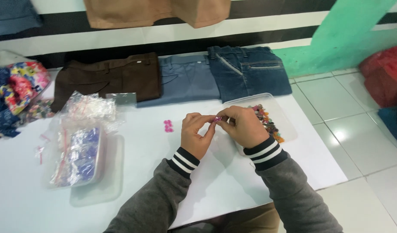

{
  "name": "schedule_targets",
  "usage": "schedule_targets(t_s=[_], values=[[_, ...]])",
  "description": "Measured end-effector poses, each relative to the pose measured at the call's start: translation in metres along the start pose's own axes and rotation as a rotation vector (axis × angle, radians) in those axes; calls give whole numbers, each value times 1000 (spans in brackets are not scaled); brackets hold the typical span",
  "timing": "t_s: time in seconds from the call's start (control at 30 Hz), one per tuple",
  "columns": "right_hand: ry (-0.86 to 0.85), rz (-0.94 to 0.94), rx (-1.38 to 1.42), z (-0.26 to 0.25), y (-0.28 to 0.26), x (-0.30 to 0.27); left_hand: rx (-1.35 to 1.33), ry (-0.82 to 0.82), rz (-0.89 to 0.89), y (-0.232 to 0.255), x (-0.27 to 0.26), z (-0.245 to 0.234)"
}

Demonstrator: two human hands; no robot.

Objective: Sorting small colorful buttons from a container and placing them into small plastic bags

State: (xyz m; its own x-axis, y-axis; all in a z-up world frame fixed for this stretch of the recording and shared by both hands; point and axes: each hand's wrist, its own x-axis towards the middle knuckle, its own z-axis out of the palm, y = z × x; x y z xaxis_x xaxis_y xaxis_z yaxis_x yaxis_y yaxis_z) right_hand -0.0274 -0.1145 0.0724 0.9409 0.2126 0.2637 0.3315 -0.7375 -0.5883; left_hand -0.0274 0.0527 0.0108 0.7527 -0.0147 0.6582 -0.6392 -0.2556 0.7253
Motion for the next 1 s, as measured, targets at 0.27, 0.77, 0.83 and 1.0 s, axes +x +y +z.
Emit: schedule_targets(t_s=[0.27, 0.77, 0.83, 1.0], values=[[-139, -17, -61, 55, -35, 16, 209, 10, -32, -28, -25, -61], [-248, 150, 119, 126, -47, 22, 538, -211, -444, -62, -40, -121], [-246, 161, 143, 125, -49, 22, 532, -219, -457, -61, -38, -122], [-229, 211, 159, 126, -48, 21, 488, -218, -505, -52, -33, -124]])
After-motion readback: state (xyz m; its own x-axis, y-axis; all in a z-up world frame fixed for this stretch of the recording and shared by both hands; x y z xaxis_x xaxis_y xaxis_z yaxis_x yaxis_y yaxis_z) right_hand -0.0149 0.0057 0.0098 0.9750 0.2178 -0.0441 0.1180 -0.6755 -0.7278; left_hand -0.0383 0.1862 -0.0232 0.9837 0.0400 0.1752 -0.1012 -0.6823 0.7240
